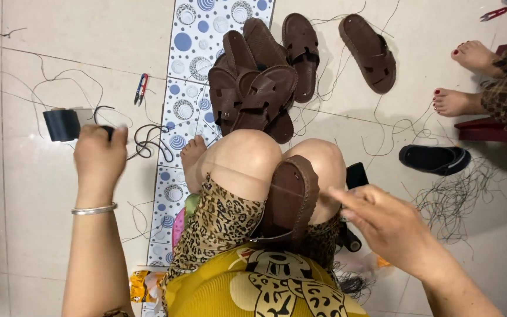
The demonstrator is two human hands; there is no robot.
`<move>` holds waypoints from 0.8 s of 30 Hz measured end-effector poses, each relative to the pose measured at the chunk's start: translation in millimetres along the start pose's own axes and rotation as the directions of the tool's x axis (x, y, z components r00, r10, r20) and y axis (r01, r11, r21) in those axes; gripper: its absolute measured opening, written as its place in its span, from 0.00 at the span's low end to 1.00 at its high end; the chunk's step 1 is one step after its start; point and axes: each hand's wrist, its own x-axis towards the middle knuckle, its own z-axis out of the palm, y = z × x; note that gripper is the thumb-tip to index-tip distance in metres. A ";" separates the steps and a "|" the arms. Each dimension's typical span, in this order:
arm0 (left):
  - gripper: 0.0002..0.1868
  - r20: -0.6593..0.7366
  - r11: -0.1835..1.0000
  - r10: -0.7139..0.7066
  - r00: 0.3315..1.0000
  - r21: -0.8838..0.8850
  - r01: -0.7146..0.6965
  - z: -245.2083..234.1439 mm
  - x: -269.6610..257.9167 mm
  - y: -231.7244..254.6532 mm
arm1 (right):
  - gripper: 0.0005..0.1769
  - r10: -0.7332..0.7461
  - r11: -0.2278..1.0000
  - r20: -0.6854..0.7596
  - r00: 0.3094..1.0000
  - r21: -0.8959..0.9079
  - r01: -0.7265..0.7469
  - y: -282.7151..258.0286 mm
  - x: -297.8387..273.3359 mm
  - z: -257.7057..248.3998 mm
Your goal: Hand-stitching leather sandals using a needle and thread while sitting on the floor.
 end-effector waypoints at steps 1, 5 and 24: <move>0.15 -0.083 0.810 0.193 0.978 0.576 -0.111 5.1 0.6 -19.7 | 0.35 -0.074 0.992 -0.026 0.997 -0.106 0.071 -6.9 3.1 0.2; 0.22 0.003 0.718 0.479 0.878 0.574 -0.394 50.2 -30.2 46.8 | 0.30 -0.110 0.970 0.011 0.994 -0.216 0.110 -21.7 14.5 -2.3; 0.27 0.129 0.472 0.882 0.454 -0.237 -0.849 140.4 -130.2 147.9 | 0.11 0.004 0.951 0.065 0.998 -0.308 0.016 -56.1 60.7 -7.9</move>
